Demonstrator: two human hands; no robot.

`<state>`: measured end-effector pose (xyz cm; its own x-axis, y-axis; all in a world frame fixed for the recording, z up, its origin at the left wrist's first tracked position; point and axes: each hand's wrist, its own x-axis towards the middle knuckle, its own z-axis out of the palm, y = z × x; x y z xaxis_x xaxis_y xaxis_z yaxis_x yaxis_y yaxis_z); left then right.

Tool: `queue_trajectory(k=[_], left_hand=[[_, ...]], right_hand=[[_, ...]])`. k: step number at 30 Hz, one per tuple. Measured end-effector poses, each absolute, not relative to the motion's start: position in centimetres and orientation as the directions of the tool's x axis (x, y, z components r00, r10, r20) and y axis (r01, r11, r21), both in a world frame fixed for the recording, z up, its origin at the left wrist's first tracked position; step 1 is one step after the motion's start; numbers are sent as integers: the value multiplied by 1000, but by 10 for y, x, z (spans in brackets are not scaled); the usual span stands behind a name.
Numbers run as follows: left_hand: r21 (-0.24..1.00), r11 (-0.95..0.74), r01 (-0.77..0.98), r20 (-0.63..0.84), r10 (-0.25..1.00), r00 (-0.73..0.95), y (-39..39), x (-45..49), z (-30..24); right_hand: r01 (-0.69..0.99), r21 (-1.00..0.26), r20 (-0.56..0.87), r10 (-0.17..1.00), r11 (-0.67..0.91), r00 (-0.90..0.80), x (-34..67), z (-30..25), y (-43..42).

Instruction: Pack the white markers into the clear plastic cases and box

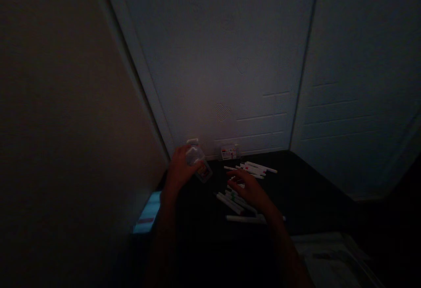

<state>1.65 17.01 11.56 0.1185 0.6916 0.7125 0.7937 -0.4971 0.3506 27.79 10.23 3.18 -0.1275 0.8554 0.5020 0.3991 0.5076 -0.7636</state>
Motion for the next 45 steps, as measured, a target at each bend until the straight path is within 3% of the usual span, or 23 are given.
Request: queue_trajectory(k=[6, 13, 21, 30, 34, 38, 45], left_hand=[[546, -526, 652, 699, 715, -8, 107, -1, 93], [642, -558, 526, 671, 741, -33, 82, 8, 69], [800, -488, 349, 538, 841, -56, 74, 18, 48], [899, -429, 88, 437, 872, -219, 77, 34, 11], [936, -350, 46, 350, 901, -258, 82, 37, -8], [969, -249, 8, 246, 950, -191, 85, 36, -16], [973, -232, -9, 228, 962, -151, 80, 39, -6]], right_hand=[[347, -741, 556, 815, 576, -165, 261, 53, 92], [240, -643, 683, 687, 727, -249, 226, 81, 71], [388, -463, 720, 593, 797, -361, 214, 79, 65], [418, -311, 767, 485, 854, -421, 218, 75, 69], [443, -336, 749, 521, 831, -410, 215, 79, 65], [482, -413, 717, 602, 773, -351, 207, 84, 60], [472, -445, 700, 624, 761, -347, 207, 82, 61]])
